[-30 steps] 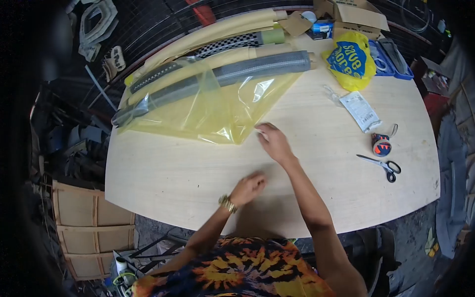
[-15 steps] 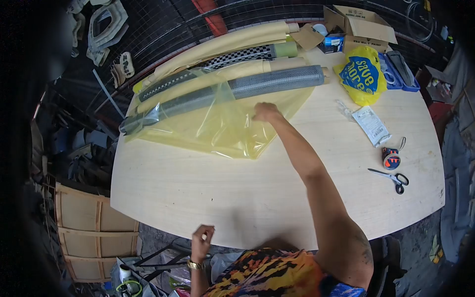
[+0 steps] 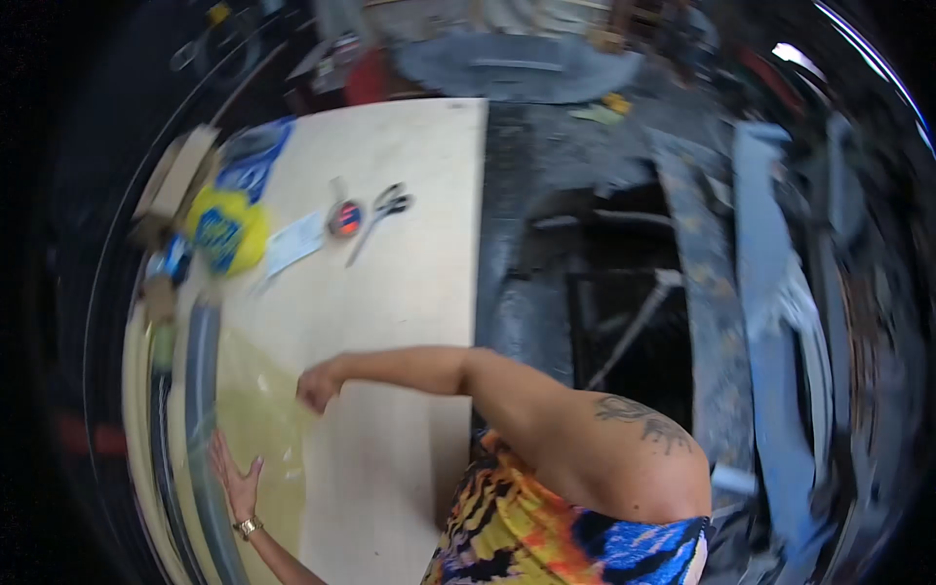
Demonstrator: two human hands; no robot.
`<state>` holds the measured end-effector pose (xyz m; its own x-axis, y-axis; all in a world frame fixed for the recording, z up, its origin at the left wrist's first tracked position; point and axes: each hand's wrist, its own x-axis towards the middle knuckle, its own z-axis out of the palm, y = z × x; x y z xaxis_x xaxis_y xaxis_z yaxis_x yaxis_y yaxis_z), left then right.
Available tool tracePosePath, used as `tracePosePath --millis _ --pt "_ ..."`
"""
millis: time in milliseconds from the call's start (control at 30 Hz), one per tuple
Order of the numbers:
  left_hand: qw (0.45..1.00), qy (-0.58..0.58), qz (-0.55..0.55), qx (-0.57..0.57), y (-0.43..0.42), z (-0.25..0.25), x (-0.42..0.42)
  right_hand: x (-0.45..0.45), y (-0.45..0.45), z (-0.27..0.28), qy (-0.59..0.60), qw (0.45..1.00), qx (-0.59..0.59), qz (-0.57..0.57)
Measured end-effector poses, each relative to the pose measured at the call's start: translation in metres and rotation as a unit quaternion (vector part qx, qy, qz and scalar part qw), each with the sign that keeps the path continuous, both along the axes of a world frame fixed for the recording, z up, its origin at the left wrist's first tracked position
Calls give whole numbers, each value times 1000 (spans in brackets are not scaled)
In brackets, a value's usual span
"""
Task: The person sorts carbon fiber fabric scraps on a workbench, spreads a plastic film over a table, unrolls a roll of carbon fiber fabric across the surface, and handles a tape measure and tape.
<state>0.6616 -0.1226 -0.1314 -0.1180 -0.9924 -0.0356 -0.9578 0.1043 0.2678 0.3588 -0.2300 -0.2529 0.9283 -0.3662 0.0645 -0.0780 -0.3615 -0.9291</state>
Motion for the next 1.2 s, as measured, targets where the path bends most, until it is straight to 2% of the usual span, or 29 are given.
tracePosePath --millis 33,100,167,200,233,267,333,400,467,500,567,667,800,867,900,967,1000,1033,1067,1100,1133,1167,1200 --pt "999 -5 26 45 -16 -16 8 2 16 0 14 999 22 -31" --pt "991 -25 36 125 -42 -38 16 12 37 -20 60 992 -71 -82" --pt "968 92 21 234 -64 -91 42 -8 62 -17 98 974 -128 -158" --pt "954 69 34 289 -68 -93 30 -25 75 -5 162 965 -116 -173" --pt "937 40 50 342 -70 -87 18 -42 87 -5 171 960 -115 -189" --pt "940 36 43 338 -71 -98 17 -60 99 -15 182 956 -113 -203" --pt "983 -27 10 181 -64 -125 19 -104 126 -26 158 957 -62 -237" --pt "986 -6 25 162 -49 -115 6 -141 155 -36 157 945 -89 -272" --pt "974 -168 129 79 -17 -127 -9 -167 194 -50 181 936 -152 -260" --pt "975 -167 128 76 -17 -131 -7 -172 206 -51 209 923 -199 -255" --pt "946 -190 182 190 -21 -135 5 -162 221 -50 229 918 -197 -256" --pt "945 -199 210 149 -3 -123 -5 -151 223 -47 270 914 -186 -242" --pt "952 -178 191 160 -11 -141 6 -152 211 -48 303 912 -171 -220" --pt "986 -80 125 72 -8 -169 15 -154 208 -46 316 909 -166 -215" --pt "984 -38 172 21 53 -158 24 -135 192 -48 313 920 -182 -148" --pt "989 22 144 -22 49 -178 -3 -143 189 -56 318 913 -192 -168" --pt "979 94 105 -144 53 -164 -37 -136 184 -57 327 905 -200 -186" --pt "985 65 132 -89 47 -219 -27 -133 180 -62 311 912 -176 -200" --pt "986 68 150 -37 66 -214 -57 -136 175 -64 288 925 -151 -195" --pt "985 15 77 -155 82 -233 -83 -141 162 -53 277 936 -211 -48" --pt "975 -201 -23 -92 81 -229 -112 -145 153 -60 190 970 -122 -89" --pt "979 -190 -40 -66 89 -220 -138 -131 155 -24 221 948 -1 -230" --pt "999 2 49 -7 92 -209 -163 -118 149 -10 190 943 -9 -273"
